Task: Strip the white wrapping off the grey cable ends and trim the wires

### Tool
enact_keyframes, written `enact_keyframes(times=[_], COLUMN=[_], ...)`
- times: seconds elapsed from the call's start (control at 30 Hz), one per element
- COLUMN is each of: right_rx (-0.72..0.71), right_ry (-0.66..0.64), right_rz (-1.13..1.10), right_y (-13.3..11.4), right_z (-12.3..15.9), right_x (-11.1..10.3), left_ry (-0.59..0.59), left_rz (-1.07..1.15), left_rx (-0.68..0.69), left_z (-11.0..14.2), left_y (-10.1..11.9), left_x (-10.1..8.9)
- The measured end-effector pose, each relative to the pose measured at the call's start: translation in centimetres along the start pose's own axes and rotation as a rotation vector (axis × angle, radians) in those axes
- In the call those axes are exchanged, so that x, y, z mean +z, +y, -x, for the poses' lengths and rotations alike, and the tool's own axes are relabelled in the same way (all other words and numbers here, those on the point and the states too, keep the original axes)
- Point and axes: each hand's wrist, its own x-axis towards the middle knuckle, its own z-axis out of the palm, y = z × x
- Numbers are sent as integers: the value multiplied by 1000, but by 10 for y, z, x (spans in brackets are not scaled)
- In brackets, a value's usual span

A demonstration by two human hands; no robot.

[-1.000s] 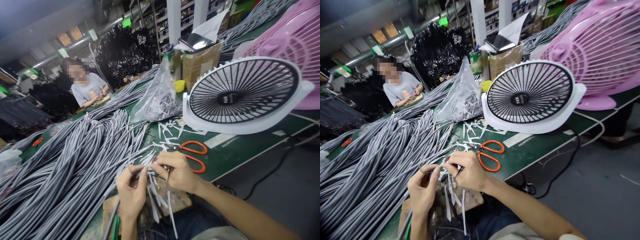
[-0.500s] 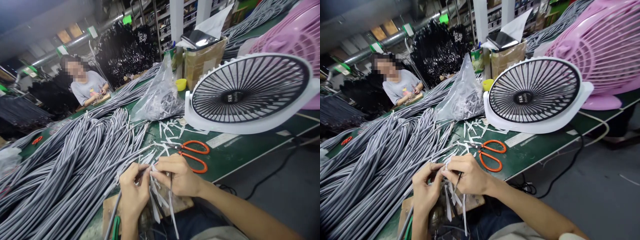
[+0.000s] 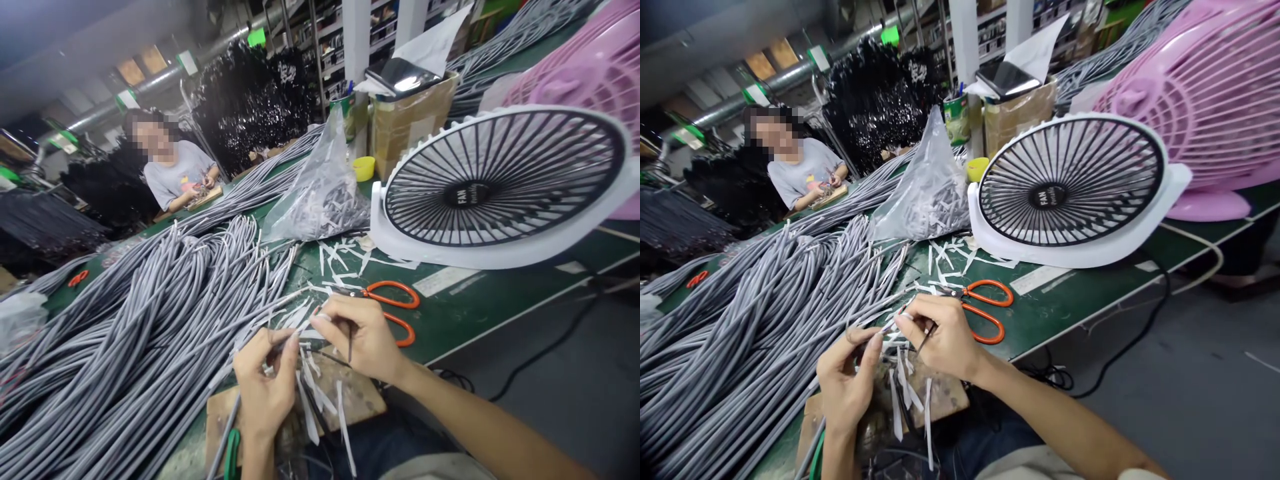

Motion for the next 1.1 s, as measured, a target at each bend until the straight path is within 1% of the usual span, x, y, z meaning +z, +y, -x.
enact_keyframes(times=[0.1,0.2,0.23,0.3,0.37,0.4,0.47,0.53,0.57,0.6,0.63,0.7,0.77,0.8,0.87,0.93,1.0,1.07,1.1], right_rx=[-111,-238,-250,-231,-169,-112,70,278,351,394,410,396,367,360,340,282,189,126,125], right_ry=[-45,-109,-121,-142,-161,-165,-164,-156,-154,-166,-200,-298,-390,-410,-359,-243,-127,-67,-49], right_rz=[28,70,74,49,-13,-50,-132,-202,-222,-232,-236,-244,-261,-263,-229,-162,-91,-55,-52], right_y=[0,1,1,2,2,2,2,4,5,6,8,10,11,11,10,8,6,5,5], right_z=[1,3,4,5,4,2,-1,-5,-6,-7,-8,-8,-6,-6,-4,-4,-3,-3,-4], right_x=[1,3,3,3,3,2,1,0,1,2,3,6,8,9,9,8,8,7,6], left_ry=[36,16,-3,-43,-83,-105,-127,-93,-52,3,65,179,233,227,155,50,-41,-100,-131], left_rz=[-46,-138,-165,-216,-271,-288,-266,-173,-122,-80,-53,-44,-70,-83,-100,-105,-109,-100,-85], left_rx=[3,30,44,67,101,131,223,313,339,348,342,302,241,211,168,152,148,157,169], left_z=[-1,-3,-4,-4,-4,-4,-2,-1,0,1,1,0,-1,-2,-4,-5,-5,-6,-5], left_y=[0,2,2,3,3,2,1,0,0,0,1,2,3,3,2,2,2,3,4], left_x=[0,2,3,4,5,5,4,3,2,1,0,0,0,0,1,3,5,5,5])
